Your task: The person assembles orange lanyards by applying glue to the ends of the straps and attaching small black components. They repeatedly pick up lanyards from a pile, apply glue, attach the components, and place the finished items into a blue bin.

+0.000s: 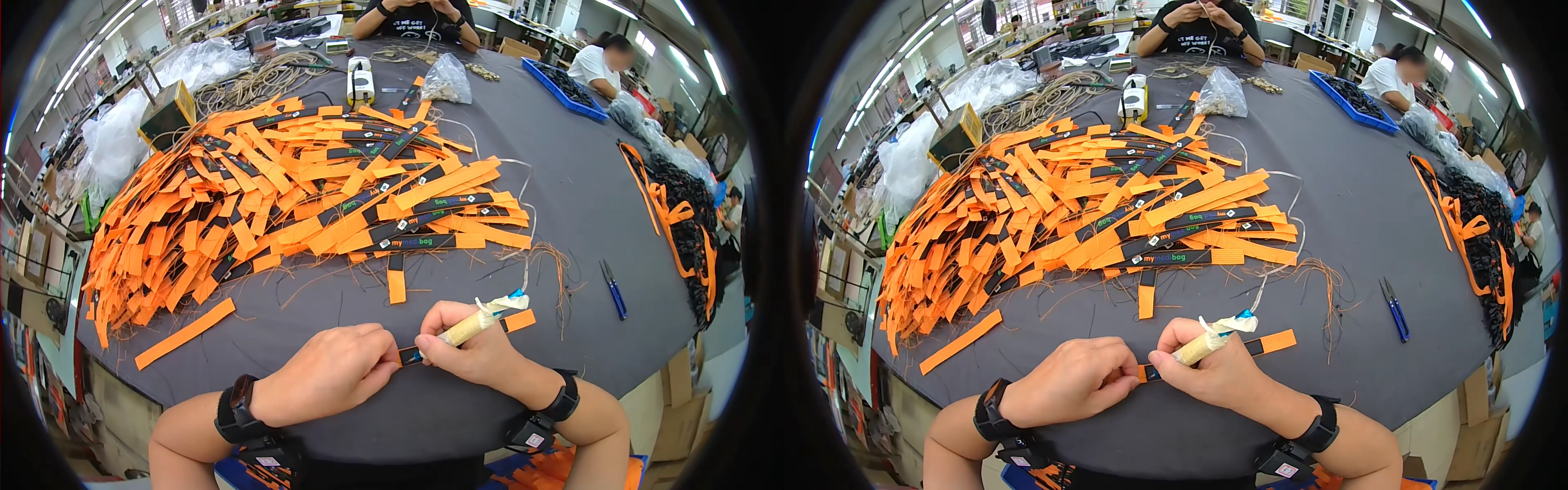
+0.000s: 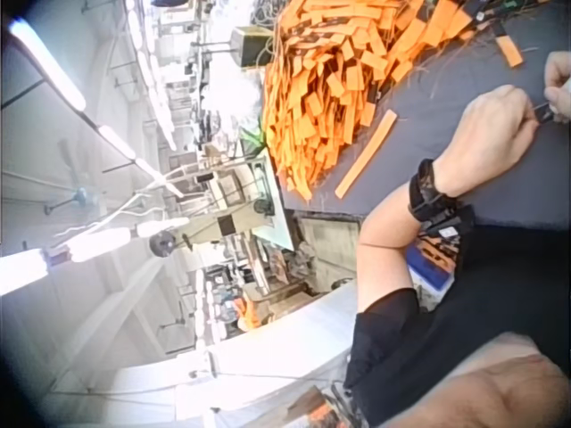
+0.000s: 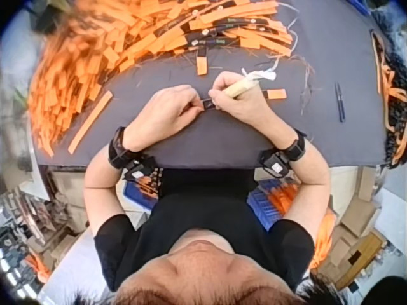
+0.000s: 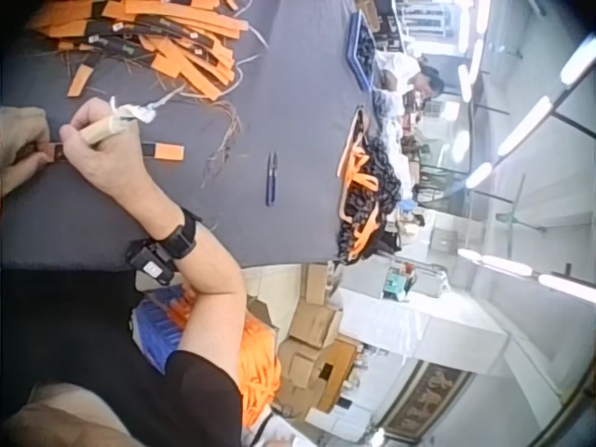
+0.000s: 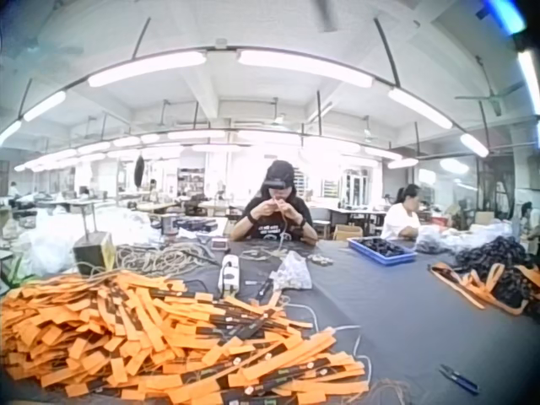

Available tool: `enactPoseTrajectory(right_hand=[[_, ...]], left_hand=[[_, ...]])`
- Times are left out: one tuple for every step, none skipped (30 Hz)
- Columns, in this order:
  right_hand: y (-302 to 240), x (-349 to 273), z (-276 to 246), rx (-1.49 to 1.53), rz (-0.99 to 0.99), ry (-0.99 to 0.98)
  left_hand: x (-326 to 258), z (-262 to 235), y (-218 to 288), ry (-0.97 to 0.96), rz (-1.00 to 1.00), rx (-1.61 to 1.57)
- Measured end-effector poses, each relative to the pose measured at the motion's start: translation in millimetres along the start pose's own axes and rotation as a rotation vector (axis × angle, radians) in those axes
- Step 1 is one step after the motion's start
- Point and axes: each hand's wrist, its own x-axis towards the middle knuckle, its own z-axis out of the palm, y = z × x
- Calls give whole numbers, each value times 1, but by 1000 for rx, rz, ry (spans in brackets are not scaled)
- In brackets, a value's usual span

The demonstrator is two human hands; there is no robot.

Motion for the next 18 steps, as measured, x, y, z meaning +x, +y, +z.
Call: enactPoseTrajectory(right_hand=[[1,0,0,-6,-4,-3],[1,0,0,-15,-6,-3],[2,1,0,-24,-8,-3],[2,1,0,-34,-10,-2],[1,0,0,-42,-10,-3],[0,0,1,-49,-8,-4],[-1,0,1,-57,-7,-4],[-1,0,1,-66,-12,-6],[-1,0,1,-75,-17,-7],[-1,0,1,-85,-21,-8],[-1,0,0,-87,-23,-10],[-2,1,0,-90,-24,-13],[-2,1,0,-93,-26,-15],[-2,1,0,-99,-19,-18],[-3,1,0,-104,-12,-22],[-4,1,0,-110,-6,-25],[-4,1,0,-108,-10,-27],[-4,1,0,-106,-15,-29]], left_hand=[[0,0,-1,-4,-2,-1],[1,0,-1,-7,-5,-2],[1,0,-2,-6,-7,-8],[1,0,-2,-5,-10,-14],[1,0,-3,-4,-12,-21],[1,1,-4,1,-10,-27],[1,1,-5,5,-8,-32],[2,1,-5,9,-6,-38],[2,1,-5,9,-9,-46],[2,1,-5,9,-12,-54],[2,1,-6,9,-15,-62],[2,1,-6,6,-14,-62],[2,1,-6,4,-13,-62],[3,0,-7,1,-12,-63],[3,-1,-5,-6,-38,-77],[4,-3,-1,-12,-65,-91],[4,-4,1,-19,-91,-106],[5,-4,0,-19,-87,-105]])
